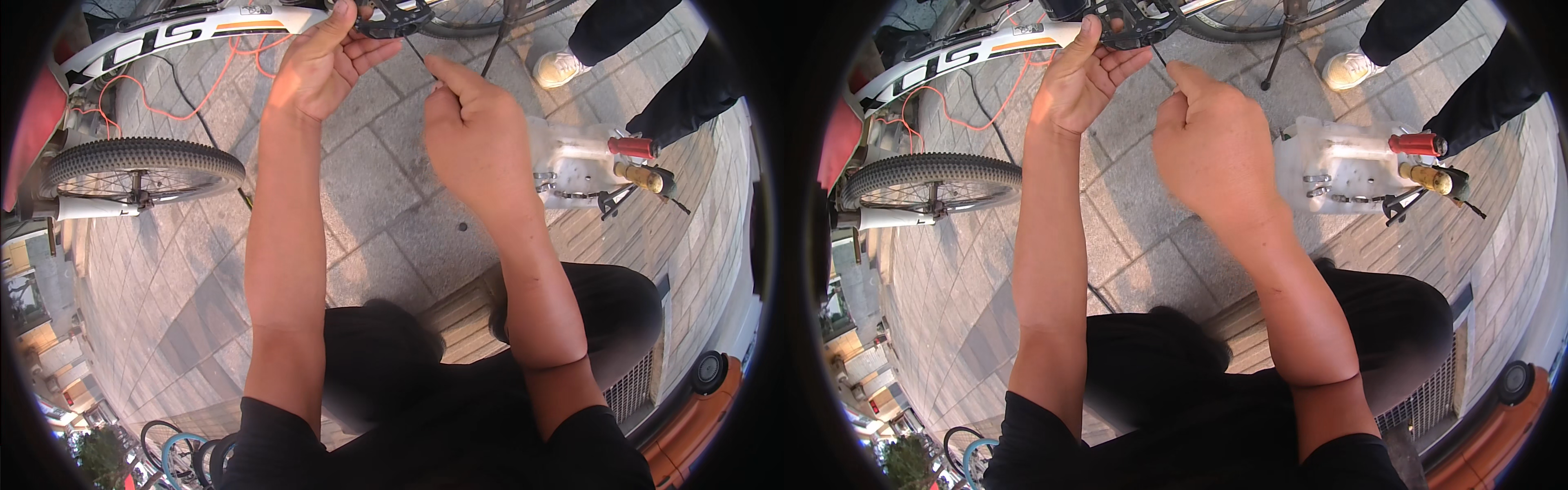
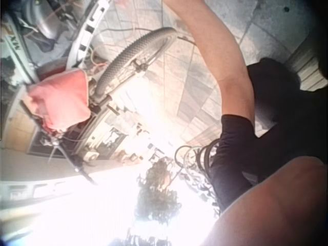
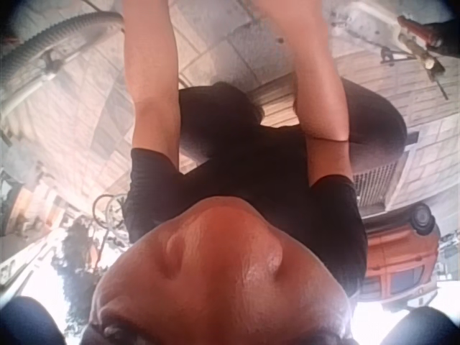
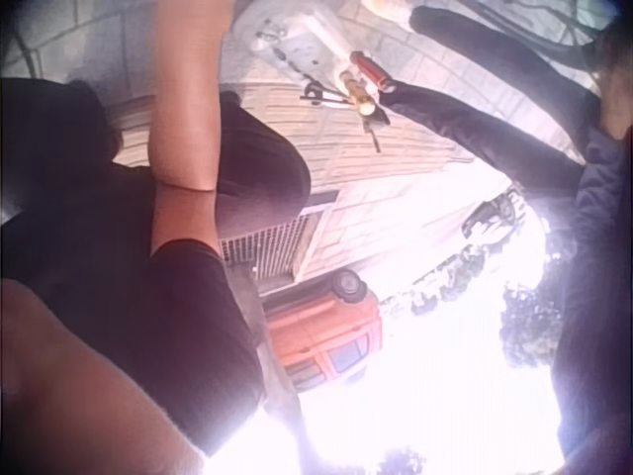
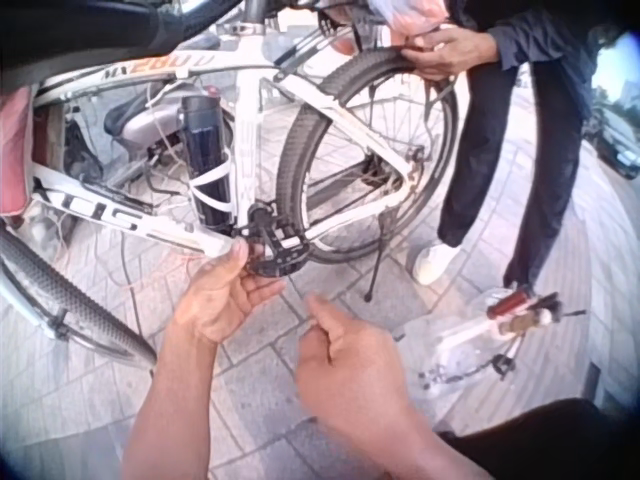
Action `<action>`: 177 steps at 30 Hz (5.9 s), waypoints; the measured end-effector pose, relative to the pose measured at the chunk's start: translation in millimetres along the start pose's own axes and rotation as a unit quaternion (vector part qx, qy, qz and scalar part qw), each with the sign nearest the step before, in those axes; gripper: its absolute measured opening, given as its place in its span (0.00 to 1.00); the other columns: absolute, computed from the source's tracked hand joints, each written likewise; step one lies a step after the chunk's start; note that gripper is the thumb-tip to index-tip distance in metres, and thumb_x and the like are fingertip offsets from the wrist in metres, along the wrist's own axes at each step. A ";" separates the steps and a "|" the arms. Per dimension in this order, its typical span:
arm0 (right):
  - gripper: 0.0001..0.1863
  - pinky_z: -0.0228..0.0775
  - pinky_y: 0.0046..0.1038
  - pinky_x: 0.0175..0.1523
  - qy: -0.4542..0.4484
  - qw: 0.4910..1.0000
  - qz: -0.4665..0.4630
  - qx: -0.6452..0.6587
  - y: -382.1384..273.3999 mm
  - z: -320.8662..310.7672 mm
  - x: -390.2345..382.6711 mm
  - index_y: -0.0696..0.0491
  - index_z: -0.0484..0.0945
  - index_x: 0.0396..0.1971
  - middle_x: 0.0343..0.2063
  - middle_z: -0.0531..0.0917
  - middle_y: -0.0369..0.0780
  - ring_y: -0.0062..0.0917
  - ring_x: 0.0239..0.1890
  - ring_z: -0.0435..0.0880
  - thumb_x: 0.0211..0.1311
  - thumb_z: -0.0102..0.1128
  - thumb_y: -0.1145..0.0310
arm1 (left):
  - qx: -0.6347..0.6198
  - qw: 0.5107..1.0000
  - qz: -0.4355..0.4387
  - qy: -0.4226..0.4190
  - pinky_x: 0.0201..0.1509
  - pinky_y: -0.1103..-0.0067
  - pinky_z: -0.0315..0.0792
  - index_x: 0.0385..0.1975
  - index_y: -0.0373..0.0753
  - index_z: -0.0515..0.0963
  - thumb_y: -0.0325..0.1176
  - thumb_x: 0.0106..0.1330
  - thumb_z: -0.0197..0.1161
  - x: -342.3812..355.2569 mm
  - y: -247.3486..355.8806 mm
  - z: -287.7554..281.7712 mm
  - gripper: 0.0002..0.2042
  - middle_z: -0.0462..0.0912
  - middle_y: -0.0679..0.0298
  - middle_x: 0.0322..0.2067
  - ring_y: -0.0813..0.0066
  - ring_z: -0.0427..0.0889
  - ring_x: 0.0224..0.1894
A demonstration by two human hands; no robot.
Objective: The person walks out of a bicycle shop, picks up a power drill, and then kneels to work on a bicycle pedal. They use a screwdriver to remove a small pin from the pedal mechanism and then walk back inside the shop.
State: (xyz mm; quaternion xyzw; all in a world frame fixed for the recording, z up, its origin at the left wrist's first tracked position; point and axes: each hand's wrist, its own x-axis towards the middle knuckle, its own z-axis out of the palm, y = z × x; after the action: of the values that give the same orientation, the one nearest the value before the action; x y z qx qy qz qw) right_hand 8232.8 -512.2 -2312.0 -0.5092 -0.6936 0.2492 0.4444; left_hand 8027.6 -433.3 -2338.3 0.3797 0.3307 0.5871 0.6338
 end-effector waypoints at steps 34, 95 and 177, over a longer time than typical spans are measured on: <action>0.16 0.52 0.24 0.16 -0.001 0.692 0.419 0.588 54.3 9.2 -30.8 0.61 0.79 0.51 0.17 0.68 0.31 0.16 0.10 0.61 0.72 0.53 0.68 | -0.057 0.995 -0.063 0.059 0.47 0.66 0.85 0.40 0.41 0.83 0.51 0.72 0.65 15.0 -2.8 11.1 0.17 0.89 0.61 0.36 0.69 0.89 0.38; 0.19 0.78 0.44 0.56 -0.472 0.793 0.297 -0.245 184.6 75.3 -196.9 0.55 0.86 0.44 0.45 0.88 0.51 0.45 0.50 0.88 0.66 0.55 0.57 | -0.031 0.997 -0.053 0.039 0.48 0.72 0.87 0.45 0.32 0.78 0.48 0.73 0.65 37.7 -0.1 6.9 0.21 0.84 0.52 0.44 0.60 0.87 0.48; 0.15 0.60 0.24 0.20 0.231 0.888 0.370 0.142 104.2 -469.0 -60.9 0.49 0.63 0.24 0.20 0.69 0.35 0.20 0.16 0.67 0.72 0.49 0.60 | -0.206 0.955 -0.065 -0.203 0.61 0.57 0.81 0.58 0.31 0.75 0.35 0.70 0.68 118.9 -72.0 -24.8 0.21 0.84 0.51 0.53 0.47 0.83 0.57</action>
State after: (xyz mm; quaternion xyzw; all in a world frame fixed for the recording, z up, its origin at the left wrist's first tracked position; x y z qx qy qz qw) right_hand 8696.7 -581.6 -2191.8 -0.7040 -0.2894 0.3664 0.5351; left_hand 8052.5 -314.2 -2410.0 0.3297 0.0904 0.5107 0.7889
